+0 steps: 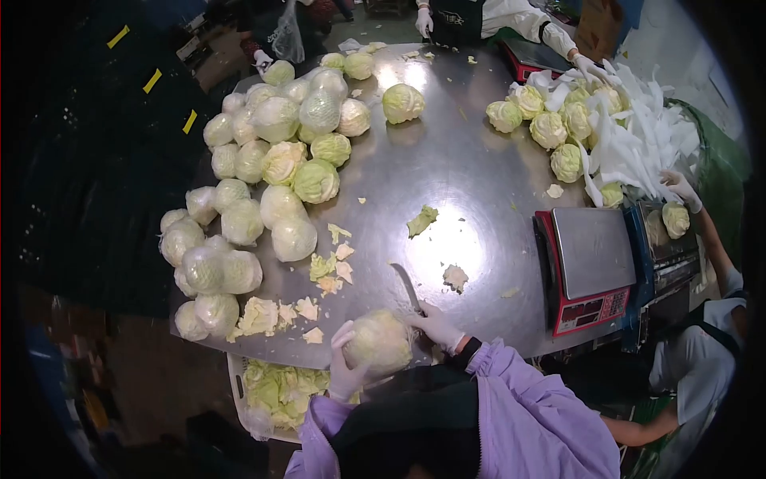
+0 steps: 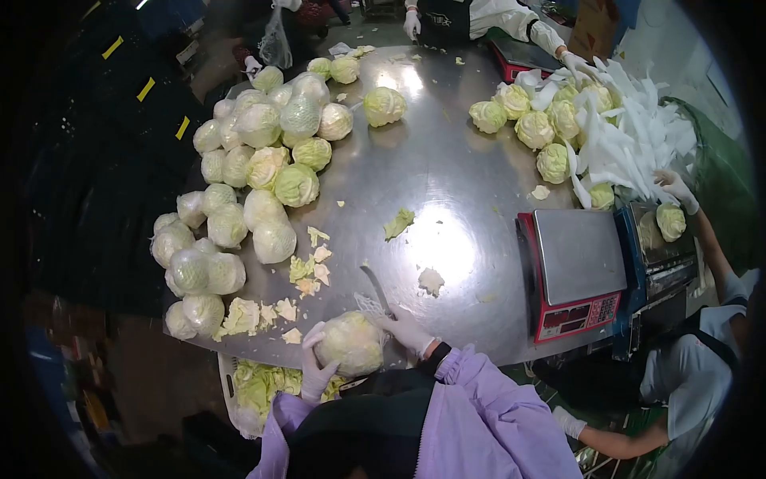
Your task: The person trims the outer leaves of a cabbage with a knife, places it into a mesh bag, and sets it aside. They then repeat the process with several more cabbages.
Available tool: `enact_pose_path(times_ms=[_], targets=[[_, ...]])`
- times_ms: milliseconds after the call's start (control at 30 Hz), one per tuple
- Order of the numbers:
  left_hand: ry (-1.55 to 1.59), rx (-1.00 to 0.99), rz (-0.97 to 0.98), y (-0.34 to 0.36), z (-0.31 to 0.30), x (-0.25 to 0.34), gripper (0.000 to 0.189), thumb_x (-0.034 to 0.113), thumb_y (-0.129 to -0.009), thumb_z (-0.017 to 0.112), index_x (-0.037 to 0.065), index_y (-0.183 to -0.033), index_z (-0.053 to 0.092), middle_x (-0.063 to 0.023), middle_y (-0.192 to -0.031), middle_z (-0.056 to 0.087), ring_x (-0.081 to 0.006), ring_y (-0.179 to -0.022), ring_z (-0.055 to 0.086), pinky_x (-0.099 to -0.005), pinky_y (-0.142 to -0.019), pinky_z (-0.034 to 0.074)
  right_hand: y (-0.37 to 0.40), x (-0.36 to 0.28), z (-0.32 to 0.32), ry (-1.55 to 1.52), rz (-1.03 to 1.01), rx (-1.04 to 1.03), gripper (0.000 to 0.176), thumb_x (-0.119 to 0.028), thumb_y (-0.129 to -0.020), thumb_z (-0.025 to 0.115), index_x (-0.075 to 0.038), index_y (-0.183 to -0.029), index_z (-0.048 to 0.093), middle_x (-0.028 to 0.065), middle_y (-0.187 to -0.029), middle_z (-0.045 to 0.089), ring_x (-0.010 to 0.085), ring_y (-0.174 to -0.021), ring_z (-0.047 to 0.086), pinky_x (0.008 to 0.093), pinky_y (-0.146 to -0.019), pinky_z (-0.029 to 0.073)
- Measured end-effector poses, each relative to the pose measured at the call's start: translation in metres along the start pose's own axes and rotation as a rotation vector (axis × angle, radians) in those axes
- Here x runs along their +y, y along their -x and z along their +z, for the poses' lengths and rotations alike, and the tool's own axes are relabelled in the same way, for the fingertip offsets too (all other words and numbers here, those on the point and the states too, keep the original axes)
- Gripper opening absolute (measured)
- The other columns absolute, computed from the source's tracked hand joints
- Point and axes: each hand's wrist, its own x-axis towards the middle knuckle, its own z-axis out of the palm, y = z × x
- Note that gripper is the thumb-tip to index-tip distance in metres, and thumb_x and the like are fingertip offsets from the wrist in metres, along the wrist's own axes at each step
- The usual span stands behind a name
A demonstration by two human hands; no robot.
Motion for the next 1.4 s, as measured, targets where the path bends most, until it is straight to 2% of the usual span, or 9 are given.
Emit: enact_pose_path(times_ms=[200, 267, 467, 733, 833, 1067, 1267, 1333, 1400], targets=[[0.103, 0.059, -0.434, -0.036, -0.005, 0.037, 0.053, 0.020, -0.075, 0.076, 0.001, -0.118, 0.052, -0.0156, -0.128, 0.048, -0.0289, -0.110, 0.053, -0.0386, -0.094, 0.044, 0.013, -0.058, 0.018, -0.205, 0.060, -0.020, 0.019, -0.013, -0.085, 0.060, 0.001, -0.098, 0.059, 0.0022, -0.078, 0.058, 0.0089, -0.068, 0.052, 0.0254, -0.063, 0.044], [-0.356, -0.118, -0.045, -0.052, -0.006, 0.049, 0.048, 0.021, -0.074, 0.076, 0.001, -0.113, 0.056, -0.0147, -0.118, 0.055, -0.0289, -0.107, 0.055, -0.0372, -0.092, 0.045, 0.022, -0.069, 0.024, -0.358, 0.135, -0.145, 0.017, -0.012, -0.086, 0.058, 0.001, -0.097, 0.060, 0.0020, -0.078, 0.058, 0.0083, -0.067, 0.053, 0.0252, -0.063, 0.044], [-0.250, -0.191, 0.097, -0.048, -0.010, 0.028, 0.043, 0.018, -0.075, 0.074, 0.003, -0.113, 0.059, -0.0138, -0.118, 0.058, -0.0307, -0.110, 0.054, -0.0368, -0.092, 0.045, 0.029, -0.089, 0.023, -0.495, 0.080, -0.630, 0.025, -0.013, -0.088, 0.056, 0.005, -0.105, 0.060, 0.0033, -0.091, 0.064, 0.0094, -0.079, 0.060, 0.0233, -0.073, 0.048], [-0.208, 0.090, -0.063, -0.039, 0.000, 0.028, 0.011, 0.011, -0.090, 0.057, 0.003, -0.091, 0.065, -0.0103, -0.084, 0.066, -0.0291, -0.076, 0.064, -0.0380, -0.071, 0.050, 0.034, -0.117, 0.003, -0.337, -0.020, -0.222, 0.013, -0.009, -0.085, 0.058, -0.003, -0.097, 0.058, -0.0029, -0.082, 0.058, 0.0052, -0.072, 0.053, 0.0208, -0.067, 0.042], [0.589, 0.177, -0.460, -0.042, 0.012, 0.043, 0.021, 0.012, -0.099, 0.045, -0.002, -0.099, 0.060, -0.0014, -0.087, 0.064, -0.0141, -0.078, 0.060, -0.0296, -0.072, 0.049, 0.015, -0.112, -0.007, -0.290, -0.066, -0.041, 0.008, -0.011, -0.086, 0.059, -0.006, -0.091, 0.057, -0.0038, -0.076, 0.053, 0.0050, -0.067, 0.049, 0.0212, -0.064, 0.041], [1.409, 0.144, -0.865, -0.049, 0.012, 0.039, 0.044, 0.022, -0.102, 0.032, -0.005, -0.136, 0.037, -0.0181, -0.136, 0.046, -0.0289, -0.126, 0.046, -0.0424, -0.107, 0.037, -0.007, -0.043, -0.026, 0.130, -0.099, 0.143, 0.024, -0.020, -0.085, 0.066, -0.002, -0.098, 0.057, 0.0022, -0.079, 0.057, 0.0104, -0.071, 0.054, 0.0257, -0.062, 0.044], [1.380, -0.002, -0.688, -0.053, 0.033, 0.072, 0.046, 0.026, -0.103, 0.030, -0.001, -0.139, 0.035, -0.0155, -0.141, 0.042, -0.0286, -0.130, 0.041, -0.0443, -0.108, 0.035, 0.031, -0.060, 0.004, 0.801, -0.489, 0.194, 0.061, -0.031, -0.073, 0.079, -0.003, -0.121, 0.056, 0.0117, -0.107, 0.063, 0.0174, -0.095, 0.061, 0.0297, -0.080, 0.050], [1.413, 0.001, -0.693, -0.059, 0.041, 0.071, 0.046, 0.028, -0.103, 0.030, 0.002, -0.140, 0.035, -0.0147, -0.139, 0.044, -0.0277, -0.128, 0.043, -0.0434, -0.108, 0.035, 0.021, -0.050, -0.014, 0.572, -0.278, 0.099, 0.059, -0.030, -0.075, 0.077, -0.003, -0.123, 0.055, 0.0108, -0.110, 0.062, 0.0170, -0.097, 0.060, 0.0295, -0.082, 0.049], [2.241, -0.448, -0.364, -0.064, 0.046, 0.055, 0.045, 0.029, -0.102, 0.031, 0.004, -0.140, 0.036, -0.0152, -0.138, 0.044, -0.0276, -0.128, 0.044, -0.0450, -0.107, 0.036, 0.012, -0.040, -0.028, 0.345, -0.066, -0.004, 0.057, -0.029, -0.078, 0.076, -0.004, -0.124, 0.055, 0.0098, -0.113, 0.062, 0.0165, -0.099, 0.059, 0.0293, -0.084, 0.049]])
